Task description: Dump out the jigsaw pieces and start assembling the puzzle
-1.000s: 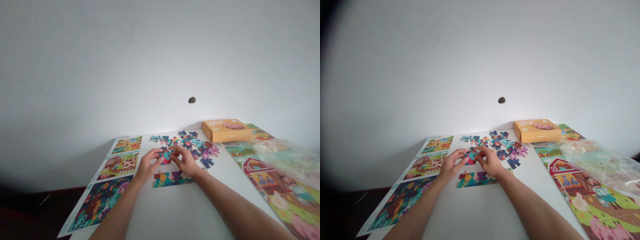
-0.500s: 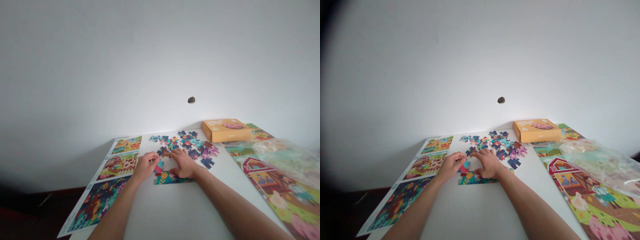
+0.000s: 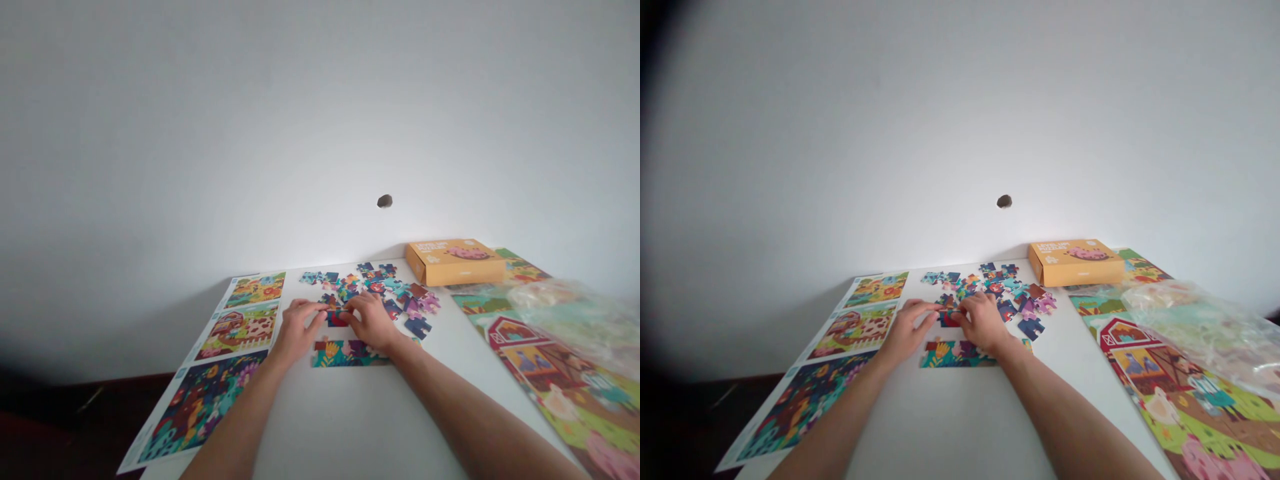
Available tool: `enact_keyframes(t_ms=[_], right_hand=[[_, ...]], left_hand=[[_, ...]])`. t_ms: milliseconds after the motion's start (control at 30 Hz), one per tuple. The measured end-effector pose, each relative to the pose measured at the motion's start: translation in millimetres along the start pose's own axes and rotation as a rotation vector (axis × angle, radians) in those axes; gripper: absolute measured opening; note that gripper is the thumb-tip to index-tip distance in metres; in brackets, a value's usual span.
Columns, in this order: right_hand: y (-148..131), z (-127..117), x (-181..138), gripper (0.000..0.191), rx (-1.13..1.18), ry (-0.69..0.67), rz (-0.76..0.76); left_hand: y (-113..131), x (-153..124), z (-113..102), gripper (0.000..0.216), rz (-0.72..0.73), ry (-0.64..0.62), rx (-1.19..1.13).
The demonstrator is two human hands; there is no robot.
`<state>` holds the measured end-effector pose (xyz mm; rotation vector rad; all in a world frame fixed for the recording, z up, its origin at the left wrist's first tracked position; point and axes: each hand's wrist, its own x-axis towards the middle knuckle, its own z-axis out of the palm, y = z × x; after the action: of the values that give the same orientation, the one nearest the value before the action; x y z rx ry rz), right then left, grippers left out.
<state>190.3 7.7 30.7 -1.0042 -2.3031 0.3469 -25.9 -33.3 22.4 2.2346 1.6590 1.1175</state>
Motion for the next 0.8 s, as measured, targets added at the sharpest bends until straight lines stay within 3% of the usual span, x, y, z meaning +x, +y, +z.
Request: enact_keyframes(t_ms=[133, 300, 467, 800], right_hand=[[7, -1, 1, 0.02, -0.216, 0.059, 0.218], [13, -1, 2, 0.028, -0.28, 0.079, 0.366], [10, 2, 2, 0.027, -0.299, 0.107, 0.301], [-3, 0, -4, 0.018, -0.286, 0.11, 0.17]], left_hand=[[-28, -1, 12, 0.036, -0.01, 0.132, 0.228], [-41, 0, 28, 0.043, -0.119, 0.078, 0.336], [-34, 10, 32, 0.043, -0.212, 0.073, 0.42], [-42, 56, 36, 0.037, -0.343, 0.112, 0.457]])
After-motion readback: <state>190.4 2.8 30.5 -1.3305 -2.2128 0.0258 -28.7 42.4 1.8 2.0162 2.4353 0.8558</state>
